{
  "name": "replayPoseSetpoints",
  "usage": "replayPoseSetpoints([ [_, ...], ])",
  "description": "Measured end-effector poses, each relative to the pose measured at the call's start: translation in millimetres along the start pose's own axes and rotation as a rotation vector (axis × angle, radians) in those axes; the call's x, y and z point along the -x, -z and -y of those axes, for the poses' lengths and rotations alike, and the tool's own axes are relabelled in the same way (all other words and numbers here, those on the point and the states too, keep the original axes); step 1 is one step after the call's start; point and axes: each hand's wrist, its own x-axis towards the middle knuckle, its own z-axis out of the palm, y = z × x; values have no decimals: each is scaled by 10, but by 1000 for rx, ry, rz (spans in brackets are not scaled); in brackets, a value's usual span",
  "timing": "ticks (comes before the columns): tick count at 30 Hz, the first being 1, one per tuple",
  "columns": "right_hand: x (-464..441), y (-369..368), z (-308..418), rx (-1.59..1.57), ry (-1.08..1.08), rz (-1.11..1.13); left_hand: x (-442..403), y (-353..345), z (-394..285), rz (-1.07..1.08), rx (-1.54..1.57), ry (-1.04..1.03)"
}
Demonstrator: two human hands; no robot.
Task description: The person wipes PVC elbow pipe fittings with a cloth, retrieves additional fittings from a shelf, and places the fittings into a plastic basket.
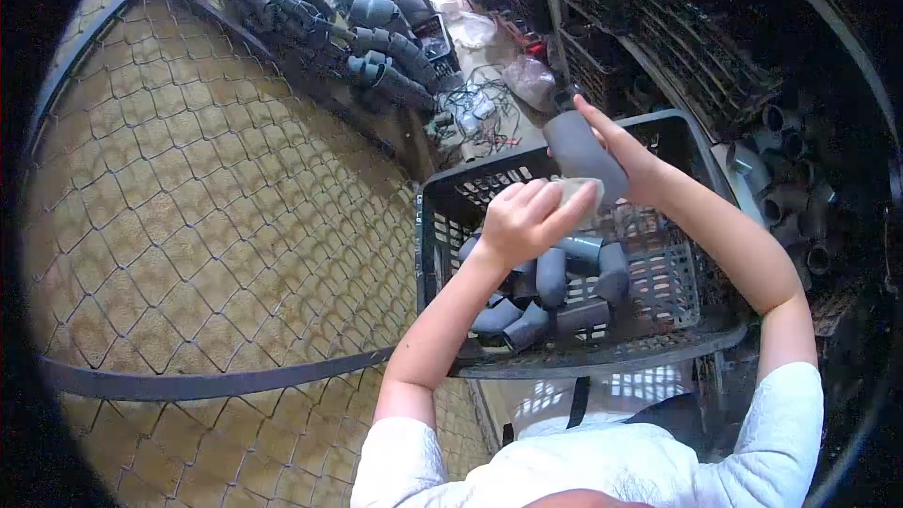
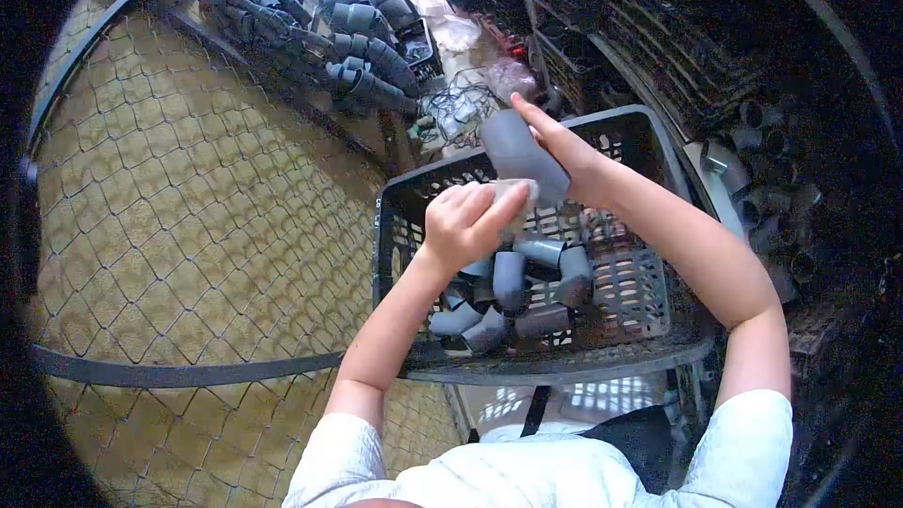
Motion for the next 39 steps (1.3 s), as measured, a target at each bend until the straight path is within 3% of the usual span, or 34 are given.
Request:
replayPoseSetpoints([
  [1,37,-38,31,-46,-28,-20,-18,-16,23,22,-77,-60],
  [3,139,-151,83,-151,-85,-62,-48,-95,179,-81,-97,144],
  [4,89,-57,49,-168,-94,41,-80,-63,177,-62,-117,169],
  [8,-38,54,-30,-82,-29,-2,-67,27,-52,149,-110,77],
  [10,-4,-21,-32,62,-6,-154,-61,-3,53,111,-111,158],
  [13,58,-101,-1,79,2,-48,-60,-16,205,6,-76,292],
  [15,59,-75,20,-34,-13,-35,-48,16,130,125,-116,302],
  [17,-80,127,-10,-75,11,58,-83,13,27,113,-38,184],
  [19,-76,159,10,17,39,3,-116,-14,-58,138,-61,89],
  [22,36,-13,41,156,-2,-110,-99,-2,13,134,-97,256],
  [24,67,35,48,95,-103,9,-69,5,71,134,-95,406],
  [28,-11,171,-14,196,-116,30,-8,-16,-67,168,11,268],
  [31,-3,174,-36,314,-85,47,-22,-2,-50,158,-93,149],
  [34,124,19,15,436,-59,51,4,-13,114,61,-73,408],
  [39,169,-42,7,387,-14,-52,75,-118,-151,102,50,232],
])
